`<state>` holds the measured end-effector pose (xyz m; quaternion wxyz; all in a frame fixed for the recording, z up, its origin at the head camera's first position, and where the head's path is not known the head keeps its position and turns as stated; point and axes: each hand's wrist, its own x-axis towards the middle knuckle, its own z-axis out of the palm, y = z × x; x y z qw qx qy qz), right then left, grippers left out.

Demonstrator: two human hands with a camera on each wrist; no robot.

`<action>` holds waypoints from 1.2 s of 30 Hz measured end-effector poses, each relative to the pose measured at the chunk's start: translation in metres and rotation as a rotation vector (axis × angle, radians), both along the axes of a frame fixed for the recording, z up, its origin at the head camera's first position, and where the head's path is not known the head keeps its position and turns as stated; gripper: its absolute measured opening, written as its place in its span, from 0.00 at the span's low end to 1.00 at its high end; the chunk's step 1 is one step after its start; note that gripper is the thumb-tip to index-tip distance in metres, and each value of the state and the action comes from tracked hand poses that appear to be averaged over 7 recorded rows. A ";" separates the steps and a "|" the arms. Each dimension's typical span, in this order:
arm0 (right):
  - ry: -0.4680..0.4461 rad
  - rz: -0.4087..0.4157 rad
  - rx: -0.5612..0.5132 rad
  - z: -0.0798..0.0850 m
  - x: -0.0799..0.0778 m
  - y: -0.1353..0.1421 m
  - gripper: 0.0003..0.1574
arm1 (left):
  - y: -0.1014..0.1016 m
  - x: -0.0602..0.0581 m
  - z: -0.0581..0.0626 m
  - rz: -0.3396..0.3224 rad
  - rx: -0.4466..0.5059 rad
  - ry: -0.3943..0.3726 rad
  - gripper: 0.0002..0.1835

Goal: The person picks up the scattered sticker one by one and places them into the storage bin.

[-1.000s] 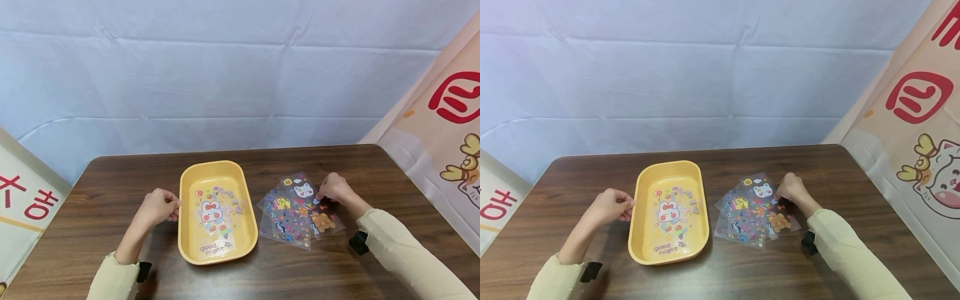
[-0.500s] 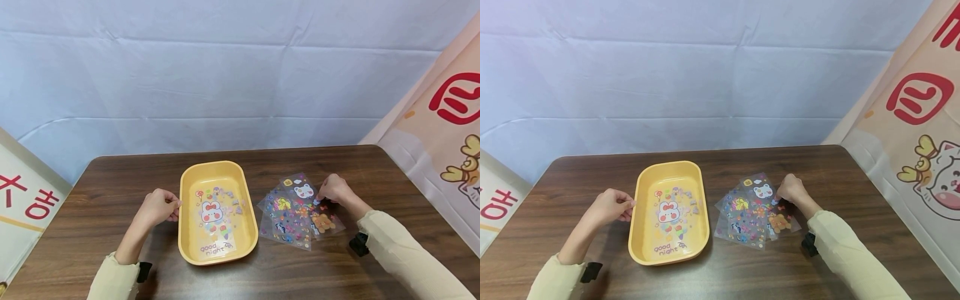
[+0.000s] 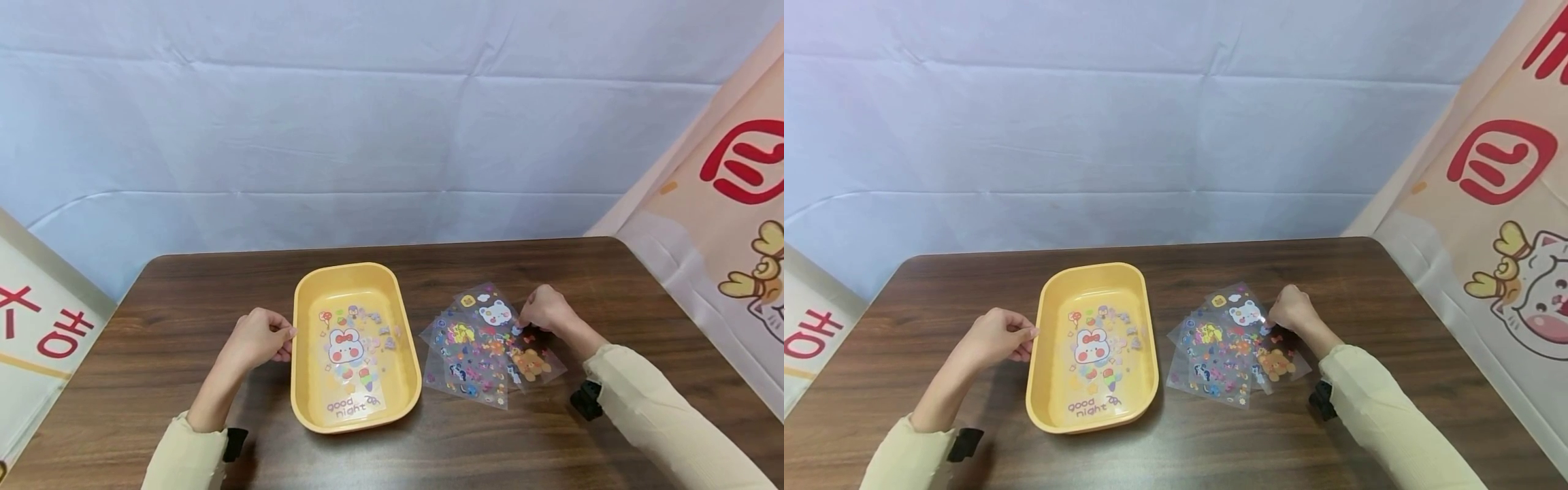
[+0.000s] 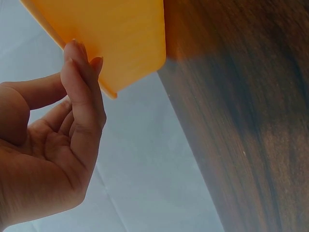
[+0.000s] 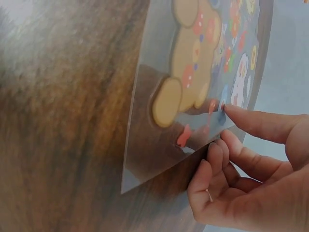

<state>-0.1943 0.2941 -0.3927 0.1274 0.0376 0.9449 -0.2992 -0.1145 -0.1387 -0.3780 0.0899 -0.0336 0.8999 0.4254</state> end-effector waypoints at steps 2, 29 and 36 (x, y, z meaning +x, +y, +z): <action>-0.001 0.001 -0.004 0.000 0.000 0.000 0.23 | 0.000 0.000 0.000 0.001 0.002 0.000 0.10; -0.003 0.002 0.009 -0.006 -0.001 0.001 0.20 | 0.001 -0.001 0.000 -0.004 -0.011 0.004 0.10; 0.005 0.017 -0.009 -0.007 0.000 0.001 0.22 | 0.000 -0.001 -0.002 -0.005 -0.012 0.002 0.10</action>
